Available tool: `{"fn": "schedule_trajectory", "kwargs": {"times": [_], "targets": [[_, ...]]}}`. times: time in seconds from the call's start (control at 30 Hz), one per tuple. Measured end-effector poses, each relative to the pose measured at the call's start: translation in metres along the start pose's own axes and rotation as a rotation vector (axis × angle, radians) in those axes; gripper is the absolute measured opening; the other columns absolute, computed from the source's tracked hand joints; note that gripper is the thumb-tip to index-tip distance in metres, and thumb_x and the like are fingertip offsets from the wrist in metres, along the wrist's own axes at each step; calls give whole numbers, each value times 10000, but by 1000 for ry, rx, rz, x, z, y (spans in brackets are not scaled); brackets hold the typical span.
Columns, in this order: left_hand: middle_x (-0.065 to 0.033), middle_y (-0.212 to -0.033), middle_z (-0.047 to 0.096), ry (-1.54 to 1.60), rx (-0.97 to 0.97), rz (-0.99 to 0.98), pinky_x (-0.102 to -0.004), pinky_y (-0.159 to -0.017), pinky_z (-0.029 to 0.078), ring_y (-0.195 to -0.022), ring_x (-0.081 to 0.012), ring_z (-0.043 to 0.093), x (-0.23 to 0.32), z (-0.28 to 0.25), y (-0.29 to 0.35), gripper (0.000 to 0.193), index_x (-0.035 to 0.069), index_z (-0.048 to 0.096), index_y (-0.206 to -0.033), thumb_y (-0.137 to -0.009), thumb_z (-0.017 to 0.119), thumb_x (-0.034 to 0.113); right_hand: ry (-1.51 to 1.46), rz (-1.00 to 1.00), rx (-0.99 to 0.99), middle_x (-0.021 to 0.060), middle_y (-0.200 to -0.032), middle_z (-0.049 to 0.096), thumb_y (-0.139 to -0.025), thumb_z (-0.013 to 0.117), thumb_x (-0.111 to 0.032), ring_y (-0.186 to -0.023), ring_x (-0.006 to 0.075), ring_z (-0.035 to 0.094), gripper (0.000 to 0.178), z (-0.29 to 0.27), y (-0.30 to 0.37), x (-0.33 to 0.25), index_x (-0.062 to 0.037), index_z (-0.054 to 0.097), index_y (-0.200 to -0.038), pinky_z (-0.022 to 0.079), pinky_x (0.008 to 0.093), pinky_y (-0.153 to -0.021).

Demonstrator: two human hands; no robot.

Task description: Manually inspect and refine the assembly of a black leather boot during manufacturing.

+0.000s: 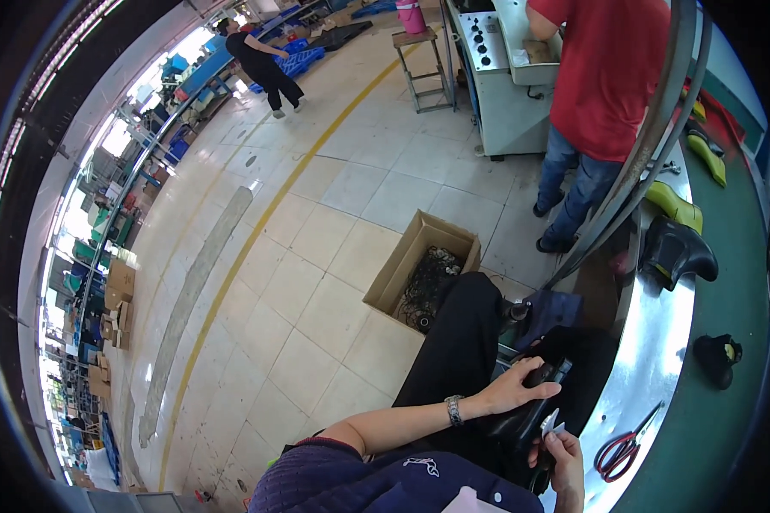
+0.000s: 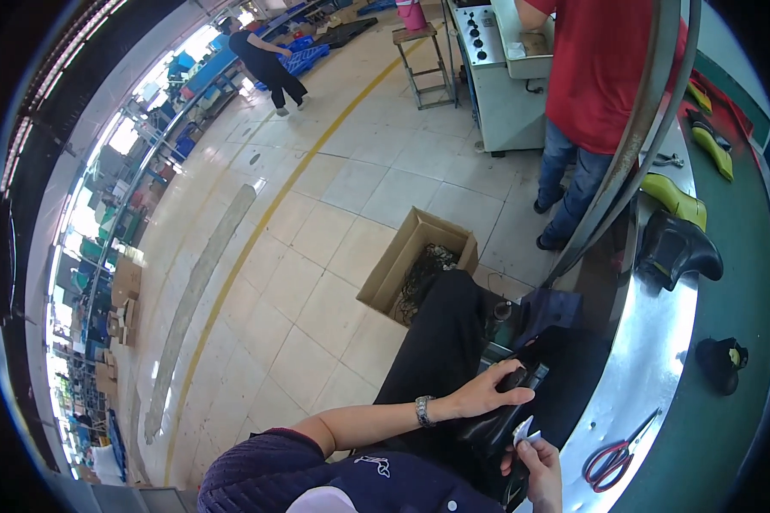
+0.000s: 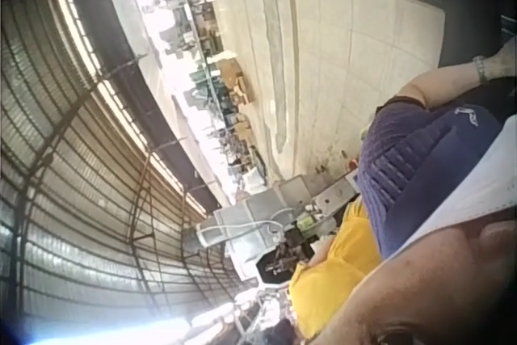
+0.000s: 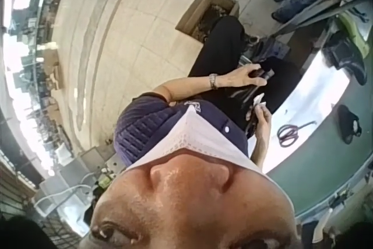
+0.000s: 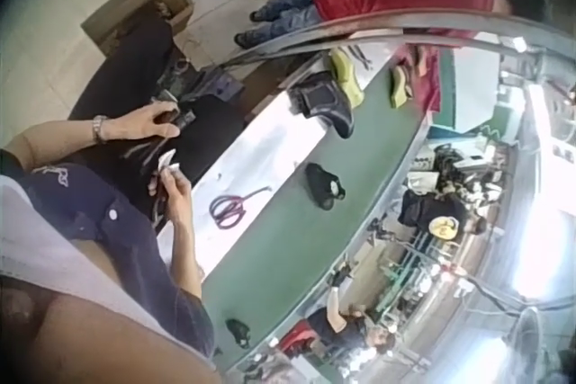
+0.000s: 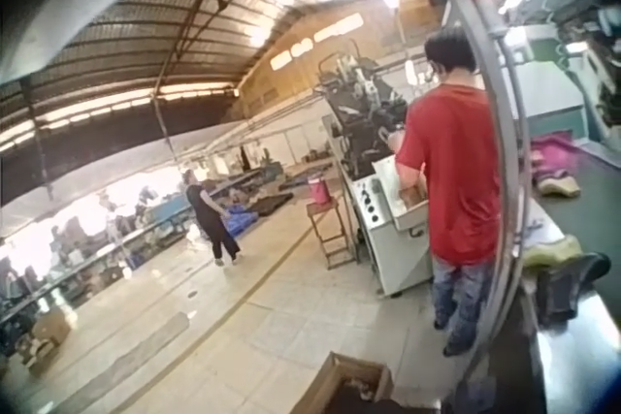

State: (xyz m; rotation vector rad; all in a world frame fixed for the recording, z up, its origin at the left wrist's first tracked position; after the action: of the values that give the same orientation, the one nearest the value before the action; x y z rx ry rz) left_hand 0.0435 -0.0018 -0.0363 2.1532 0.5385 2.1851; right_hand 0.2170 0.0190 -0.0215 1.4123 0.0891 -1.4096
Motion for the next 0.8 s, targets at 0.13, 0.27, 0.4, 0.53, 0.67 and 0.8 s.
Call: {"fn": "schedule_trajectory", "kwargs": {"times": [0.13, 0.27, 0.4, 0.53, 0.67, 0.8], "targets": [[-51, -965, 465, -30, 27, 38, -295, -855, 380, -926, -165, 439, -4, -1, -1, 538, 49, 524, -1063, -860, 647, 532, -82, -36, 21, 111, -644, 589, -983, 495, -216, -534, 201, 584, 182, 14, 1, -9, -38, 534, -973, 475, 288, -528], [-52, -979, 466, 32, 42, -5, -300, -863, 380, -937, -169, 441, 0, -5, 3, 542, 53, 527, -1061, -854, 650, 539, -123, -23, 22, 96, -627, 566, -998, 466, -217, -532, 200, 581, 151, 15, 0, -4, -70, 500, -1006, 471, 287, -521], [-49, -984, 466, 64, 21, -12, -298, -870, 382, -944, -169, 450, 3, -1, 11, 547, 55, 532, -1070, -852, 649, 543, -51, -26, 0, 106, -643, 584, -1008, 447, -226, -537, 201, 585, 171, 15, 8, -3, -68, 511, -1001, 476, 293, -523], [-47, -988, 487, 43, 30, 13, -295, -865, 401, -934, -164, 479, 3, 6, 15, 535, 51, 536, -1082, -857, 655, 521, -36, 13, -28, 101, -671, 602, -1002, 460, -240, -553, 198, 603, 197, 11, 17, 9, -65, 529, -1059, 488, 293, -526], [-61, -984, 543, -9, 45, 69, -316, -838, 461, -906, -138, 530, -10, 6, -2, 460, 33, 545, -1091, -872, 684, 413, -20, 27, -60, 48, -667, 575, -1000, 496, -247, -503, 126, 544, 236, 12, 6, 6, -65, 518, -1149, 425, 245, -466], [-10, -889, 556, 246, 163, -2, -278, -771, 453, -856, -89, 508, 12, -12, 0, 373, 30, 567, -1034, -902, 667, 364, -49, 89, -177, 6, -616, 515, -999, 506, -338, -499, 82, 501, 261, 26, 0, -9, -80, 507, -954, 394, 224, -481]]}}
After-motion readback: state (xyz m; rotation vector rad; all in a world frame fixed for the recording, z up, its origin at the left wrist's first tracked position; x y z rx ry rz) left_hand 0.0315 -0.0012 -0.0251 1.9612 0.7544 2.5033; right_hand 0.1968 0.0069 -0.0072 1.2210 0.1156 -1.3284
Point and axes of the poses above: each hand's wrist, its own y-axis away from the middle knuckle, its own z-axis out of the palm, x = y × z, the point moved 8 cm from there along -y, towards the middle knuckle
